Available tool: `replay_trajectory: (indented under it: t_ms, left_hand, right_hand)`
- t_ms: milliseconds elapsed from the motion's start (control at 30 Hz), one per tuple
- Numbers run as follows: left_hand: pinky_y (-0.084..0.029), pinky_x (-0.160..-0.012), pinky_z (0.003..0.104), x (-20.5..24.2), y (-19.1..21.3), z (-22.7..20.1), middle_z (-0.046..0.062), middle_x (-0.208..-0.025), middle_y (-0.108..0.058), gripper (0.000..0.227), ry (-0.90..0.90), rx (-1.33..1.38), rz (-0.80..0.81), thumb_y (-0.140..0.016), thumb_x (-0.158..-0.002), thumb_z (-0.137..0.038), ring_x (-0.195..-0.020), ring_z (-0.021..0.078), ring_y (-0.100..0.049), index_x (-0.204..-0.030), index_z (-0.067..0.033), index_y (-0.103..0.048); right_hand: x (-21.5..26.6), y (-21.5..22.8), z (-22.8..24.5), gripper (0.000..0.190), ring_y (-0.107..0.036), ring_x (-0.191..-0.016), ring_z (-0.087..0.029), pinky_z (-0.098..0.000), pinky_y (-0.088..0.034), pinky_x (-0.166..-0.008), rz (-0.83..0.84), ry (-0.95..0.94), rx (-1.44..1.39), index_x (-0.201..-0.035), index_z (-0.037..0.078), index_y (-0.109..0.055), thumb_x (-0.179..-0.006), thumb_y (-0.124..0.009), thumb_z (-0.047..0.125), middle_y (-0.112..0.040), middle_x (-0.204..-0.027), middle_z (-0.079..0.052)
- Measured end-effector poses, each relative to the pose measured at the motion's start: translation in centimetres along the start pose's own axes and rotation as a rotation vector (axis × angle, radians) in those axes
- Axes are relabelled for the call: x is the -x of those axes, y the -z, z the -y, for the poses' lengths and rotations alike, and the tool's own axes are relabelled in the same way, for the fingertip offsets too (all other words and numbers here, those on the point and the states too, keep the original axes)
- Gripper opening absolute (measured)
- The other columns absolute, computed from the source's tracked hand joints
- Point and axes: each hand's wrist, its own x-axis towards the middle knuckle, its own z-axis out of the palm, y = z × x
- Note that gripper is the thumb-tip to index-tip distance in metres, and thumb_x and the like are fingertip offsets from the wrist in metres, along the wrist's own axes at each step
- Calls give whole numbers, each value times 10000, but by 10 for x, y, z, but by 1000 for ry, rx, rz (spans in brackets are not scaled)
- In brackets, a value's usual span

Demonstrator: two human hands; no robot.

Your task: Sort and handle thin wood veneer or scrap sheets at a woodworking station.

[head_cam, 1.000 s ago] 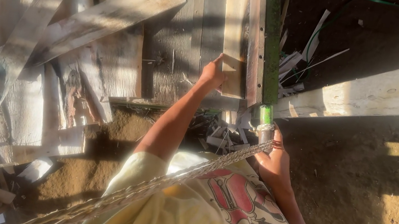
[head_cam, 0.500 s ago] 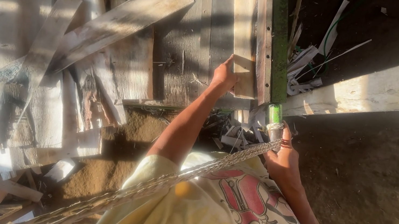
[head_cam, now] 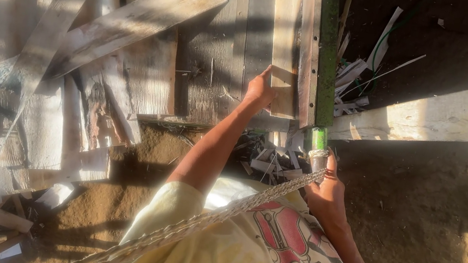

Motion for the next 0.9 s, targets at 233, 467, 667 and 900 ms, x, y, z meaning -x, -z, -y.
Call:
replay_trajectory:
  t_ms: [233, 467, 667, 900]
  left_hand:
    - [-652, -563, 385, -19, -6, 17, 204, -1382, -627, 892, -73, -2, -9, -671, -849, 82, -948, 335, -766, -1592, -254, -308]
    - [-623, -659, 374, -96, -36, 133, 220, -1271, -681, 1017, -291, -92, -120, -837, -739, -46, -957, 326, -769, -1585, -223, -303]
    - [-654, -529, 402, -10, -7, 9, 210, -1176, -720, 900, -23, -73, -48, -619, -814, 44, -801, 338, -798, -1614, -248, -328]
    - [-655, -684, 362, -33, 26, 57, 218, -1147, -763, 730, -191, -86, -58, -678, -847, 16, -947, 305, -784, -1522, -204, -511]
  right_hand:
    - [-1, 8, -17, 860, -650, -994, -194, -348, -526, -836, -5, 471, -144, -1595, 125, -237, -889, -725, 65, -679, -1150, -146]
    - [-37, -30, -92, 812, -623, -768, -176, -335, -532, -720, -5, 186, -89, -1604, 149, -285, -884, -647, 48, -686, -1056, -111]
    - [-79, -68, -127, 700, -684, -761, -335, -451, -549, -660, -10, 50, 63, -1525, 95, -338, -893, -639, 89, -704, -996, -207]
    - [-45, -34, -82, 747, -728, -847, -417, -464, -559, -740, -68, 215, 40, -1487, 98, -340, -823, -682, 116, -732, -977, -237]
